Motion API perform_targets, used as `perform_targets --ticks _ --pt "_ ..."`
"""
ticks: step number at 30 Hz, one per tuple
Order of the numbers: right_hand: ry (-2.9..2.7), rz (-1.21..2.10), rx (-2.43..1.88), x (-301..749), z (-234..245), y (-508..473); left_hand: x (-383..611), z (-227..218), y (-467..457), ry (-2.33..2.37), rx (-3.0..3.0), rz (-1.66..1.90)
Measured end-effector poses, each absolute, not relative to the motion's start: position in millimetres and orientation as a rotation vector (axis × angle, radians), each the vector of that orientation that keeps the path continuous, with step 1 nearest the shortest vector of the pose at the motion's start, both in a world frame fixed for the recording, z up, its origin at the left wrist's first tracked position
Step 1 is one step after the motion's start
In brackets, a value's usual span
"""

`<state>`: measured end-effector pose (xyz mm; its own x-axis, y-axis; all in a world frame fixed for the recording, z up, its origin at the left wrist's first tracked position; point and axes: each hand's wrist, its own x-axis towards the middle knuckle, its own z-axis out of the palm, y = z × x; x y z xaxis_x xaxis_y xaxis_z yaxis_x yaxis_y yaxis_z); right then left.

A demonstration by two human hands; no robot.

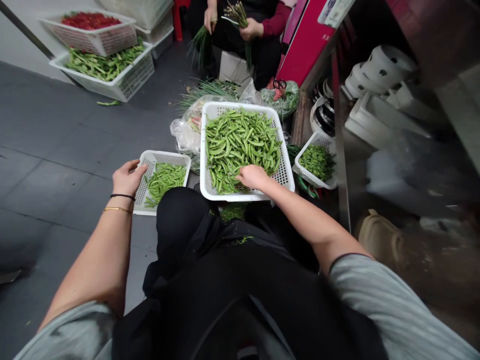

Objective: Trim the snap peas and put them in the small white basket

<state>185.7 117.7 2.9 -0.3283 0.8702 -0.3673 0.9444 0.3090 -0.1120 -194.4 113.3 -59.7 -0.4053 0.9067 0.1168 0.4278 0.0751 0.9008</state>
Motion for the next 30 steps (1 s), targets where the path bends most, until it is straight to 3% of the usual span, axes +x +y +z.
perform_targets --ticks 4,8,10,14,17,20,25,30 --pt "2.305 -0.521 1.676 168 -22 147 -164 -27 92 1.947 1.354 1.218" --pt "2.404 -0.607 1.696 183 -5 125 -103 12 49 1.715 1.349 1.183" --pt "2.511 -0.785 1.665 193 9 96 -64 22 30 1.436 1.236 1.009" --pt "2.761 -1.453 1.412 202 25 32 0 20 9 1.091 0.952 0.880" --pt "2.886 -1.615 1.212 205 29 6 18 14 2 1.003 0.835 0.892" --pt "2.962 -1.707 1.462 209 37 1 17 17 -5 0.973 0.805 0.825" --pt "3.202 -1.473 1.443 210 48 -4 17 30 -16 0.877 0.745 0.644" --pt "3.368 -0.675 1.649 202 41 -17 27 28 -22 0.838 0.594 0.751"
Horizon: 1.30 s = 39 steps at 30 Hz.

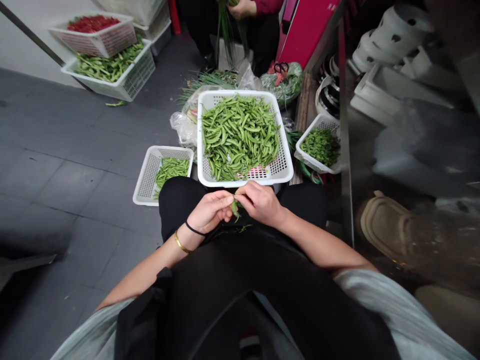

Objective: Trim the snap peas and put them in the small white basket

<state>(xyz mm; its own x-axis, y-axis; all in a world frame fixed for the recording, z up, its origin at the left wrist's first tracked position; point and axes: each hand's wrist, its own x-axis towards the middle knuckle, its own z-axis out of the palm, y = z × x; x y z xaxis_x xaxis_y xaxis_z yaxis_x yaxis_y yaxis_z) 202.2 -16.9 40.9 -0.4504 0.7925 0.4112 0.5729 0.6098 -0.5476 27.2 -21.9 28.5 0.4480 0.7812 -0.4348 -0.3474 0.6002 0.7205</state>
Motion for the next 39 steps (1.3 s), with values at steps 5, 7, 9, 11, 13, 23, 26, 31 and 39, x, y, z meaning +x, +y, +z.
perform_targets --ticks 5,7,9,11,13,23,26,31,39 --pt "-2.139 0.366 -1.118 228 52 -17 19 29 -18 0.960 0.599 1.009" --pt "-2.147 0.462 -1.176 243 58 -15 14 28 -16 1.010 0.642 1.111" --pt "-2.166 0.628 -1.242 250 59 -12 12 28 -17 1.028 0.712 1.161" --pt "-2.186 0.790 -1.252 246 57 -11 13 28 -19 1.035 0.807 1.166" --pt "-2.273 0.834 -1.187 234 52 -11 14 29 -23 1.048 0.912 1.149" --pt "-2.319 0.707 -0.981 206 38 -14 13 35 -35 0.977 1.141 0.643" --pt "-2.113 0.944 -1.022 206 40 -20 17 32 -35 0.834 1.092 0.701" --pt "-1.750 1.294 -1.053 211 36 -27 16 28 -30 0.682 0.861 0.876" --pt "-2.443 1.464 -1.235 264 48 6 -14 13 -7 0.865 0.564 1.117"
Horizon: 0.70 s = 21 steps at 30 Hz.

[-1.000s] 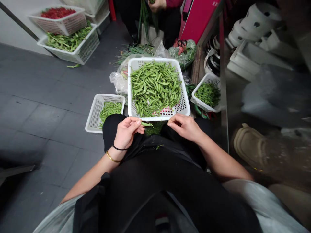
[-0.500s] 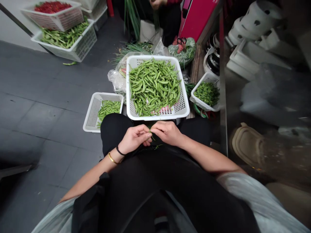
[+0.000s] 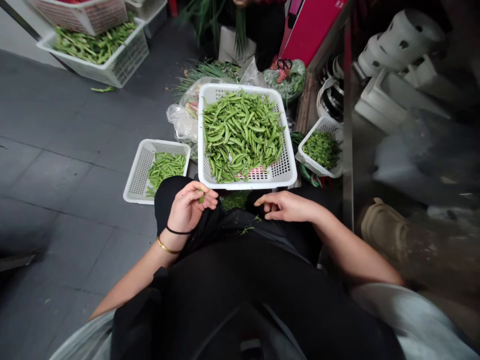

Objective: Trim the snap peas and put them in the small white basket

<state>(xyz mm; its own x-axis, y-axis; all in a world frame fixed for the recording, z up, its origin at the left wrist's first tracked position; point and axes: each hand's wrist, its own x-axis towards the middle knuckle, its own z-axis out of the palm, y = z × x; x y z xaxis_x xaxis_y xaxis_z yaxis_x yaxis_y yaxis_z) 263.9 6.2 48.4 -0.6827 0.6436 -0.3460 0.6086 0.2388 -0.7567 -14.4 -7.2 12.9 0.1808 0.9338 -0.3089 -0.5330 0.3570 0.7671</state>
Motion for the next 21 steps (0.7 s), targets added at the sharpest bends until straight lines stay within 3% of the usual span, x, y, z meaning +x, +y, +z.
perform_targets --ticks 2,6,10,16,21 --pt "-2.646 1.290 -1.286 260 52 24 -17 10 -6 0.778 0.536 1.050" --pt "-2.783 0.407 -1.384 211 28 70 -15 9 -3 0.665 0.415 0.995" --pt "-3.201 0.133 -0.895 161 -23 115 -17 12 1 0.682 0.410 0.935" --pt "-3.162 0.198 -0.814 162 -38 136 -16 6 -5 0.791 0.436 0.886" --pt "-2.292 0.760 -1.200 188 -5 90 8 1 -8 0.869 0.443 0.838"
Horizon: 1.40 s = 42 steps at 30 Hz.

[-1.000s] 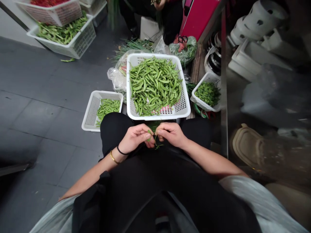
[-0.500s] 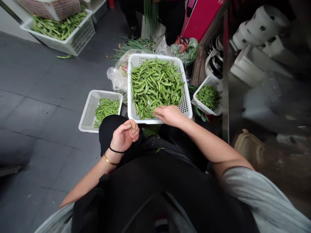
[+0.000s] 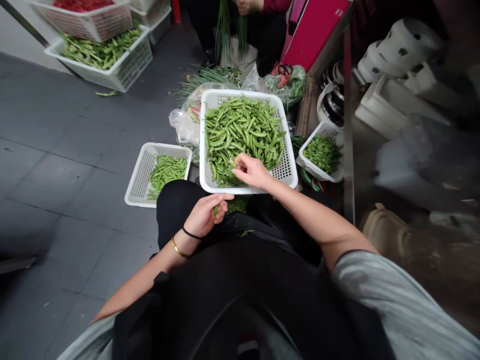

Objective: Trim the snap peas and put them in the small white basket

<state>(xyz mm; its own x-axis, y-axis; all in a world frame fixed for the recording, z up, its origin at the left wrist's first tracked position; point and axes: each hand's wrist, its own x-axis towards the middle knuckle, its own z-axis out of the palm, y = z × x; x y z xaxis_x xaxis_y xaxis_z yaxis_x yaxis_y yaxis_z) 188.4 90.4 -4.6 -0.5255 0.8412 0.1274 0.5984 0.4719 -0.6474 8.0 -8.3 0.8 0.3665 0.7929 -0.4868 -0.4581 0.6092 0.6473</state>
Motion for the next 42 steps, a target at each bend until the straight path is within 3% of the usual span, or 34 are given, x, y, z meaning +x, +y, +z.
perform_targets --ticks 4,9,16,23,25,29,31,35,40,42 --pt "-1.774 1.246 -1.210 191 3 23 25 1 -11 0.878 0.468 0.963" --pt "-1.987 1.031 -1.147 201 7 -18 25 3 -15 0.861 0.581 0.934" --pt "-1.986 1.122 -1.074 227 34 -4 25 16 7 0.737 0.696 0.844" --pt "-2.403 0.630 -0.858 221 38 -9 29 14 -4 0.765 0.682 0.793" --pt "-2.364 0.832 -0.788 215 35 -17 28 14 -10 0.747 0.690 0.730" --pt "-1.933 1.558 -0.812 218 30 -26 22 17 -17 0.635 0.718 0.584" --pt "-1.635 1.652 -0.940 234 29 -24 15 17 -19 0.597 0.717 0.535" --pt "-1.527 1.349 -1.198 268 35 -17 6 14 -20 0.602 0.705 0.496" --pt "-2.403 0.570 -1.168 246 49 -24 10 14 -21 0.637 0.729 0.422" --pt "-2.659 0.460 -1.021 229 50 -24 10 19 -21 0.677 0.858 0.381"
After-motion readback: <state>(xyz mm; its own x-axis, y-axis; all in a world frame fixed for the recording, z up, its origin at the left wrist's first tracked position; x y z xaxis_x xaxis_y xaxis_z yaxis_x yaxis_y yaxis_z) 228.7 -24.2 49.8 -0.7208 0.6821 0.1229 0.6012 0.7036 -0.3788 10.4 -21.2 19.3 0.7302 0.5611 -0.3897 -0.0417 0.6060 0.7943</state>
